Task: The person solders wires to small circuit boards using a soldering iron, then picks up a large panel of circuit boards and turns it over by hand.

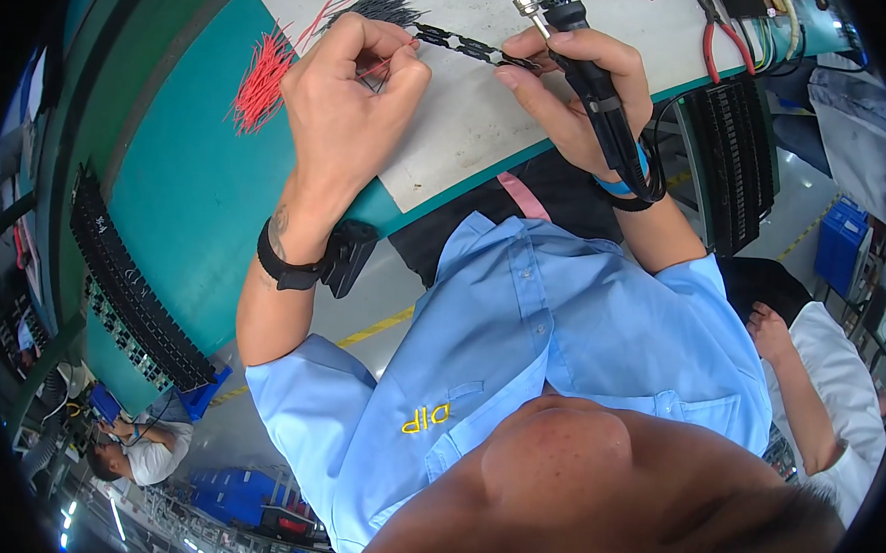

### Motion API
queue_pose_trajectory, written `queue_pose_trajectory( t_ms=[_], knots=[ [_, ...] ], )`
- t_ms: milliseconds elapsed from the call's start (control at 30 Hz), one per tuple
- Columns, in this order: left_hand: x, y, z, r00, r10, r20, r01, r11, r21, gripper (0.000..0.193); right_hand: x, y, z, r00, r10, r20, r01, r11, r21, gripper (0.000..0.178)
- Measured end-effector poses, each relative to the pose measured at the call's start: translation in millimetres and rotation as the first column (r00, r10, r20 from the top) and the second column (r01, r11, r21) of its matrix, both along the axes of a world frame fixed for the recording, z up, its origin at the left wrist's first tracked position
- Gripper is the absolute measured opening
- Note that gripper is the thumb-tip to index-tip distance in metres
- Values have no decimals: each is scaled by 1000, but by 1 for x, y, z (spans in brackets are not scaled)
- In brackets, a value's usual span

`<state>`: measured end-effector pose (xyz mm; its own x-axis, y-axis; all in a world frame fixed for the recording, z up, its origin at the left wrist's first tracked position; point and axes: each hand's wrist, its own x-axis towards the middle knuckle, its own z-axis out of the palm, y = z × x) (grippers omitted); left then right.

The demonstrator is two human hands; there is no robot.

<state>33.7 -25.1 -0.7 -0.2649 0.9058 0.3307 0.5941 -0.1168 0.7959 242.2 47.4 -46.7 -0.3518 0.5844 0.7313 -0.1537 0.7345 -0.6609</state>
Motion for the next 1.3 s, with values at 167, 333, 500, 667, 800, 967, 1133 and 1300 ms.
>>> queue_pose_trajectory(
  t_ms=[167,333,500,667,800,967,1133,1300],
  knots=[
    [0,0,0,1000,10,-20,-10,1000,1,5,5,-1,5,994,42,106,-44,999,19,59],
    [0,0,2,999,20,-29,-20,1000,-1,5,-2,2,0,999,2,-32,0,999,39,47],
    [0,0,1,998,16,-54,-15,1000,19,6,-3,0,3,1000,-13,-26,14,999,32,47],
    [0,0,2,998,18,-62,-18,1000,8,6,-3,0,4,1000,-6,-1,6,999,46,47],
    [0,1,0,998,8,-65,-5,999,42,6,1,-1,5,999,15,35,-16,999,40,51],
    [0,1,-1,997,5,-78,-2,999,44,6,-2,0,5,999,10,37,-12,999,46,51],
    [0,1,0,997,5,-81,-1,999,44,7,-3,0,2,1000,-15,-28,15,1000,18,48],
    [-1,0,-2,996,4,-89,1,999,49,7,-3,0,2,1000,-5,-16,5,1000,16,49]
  ],
)
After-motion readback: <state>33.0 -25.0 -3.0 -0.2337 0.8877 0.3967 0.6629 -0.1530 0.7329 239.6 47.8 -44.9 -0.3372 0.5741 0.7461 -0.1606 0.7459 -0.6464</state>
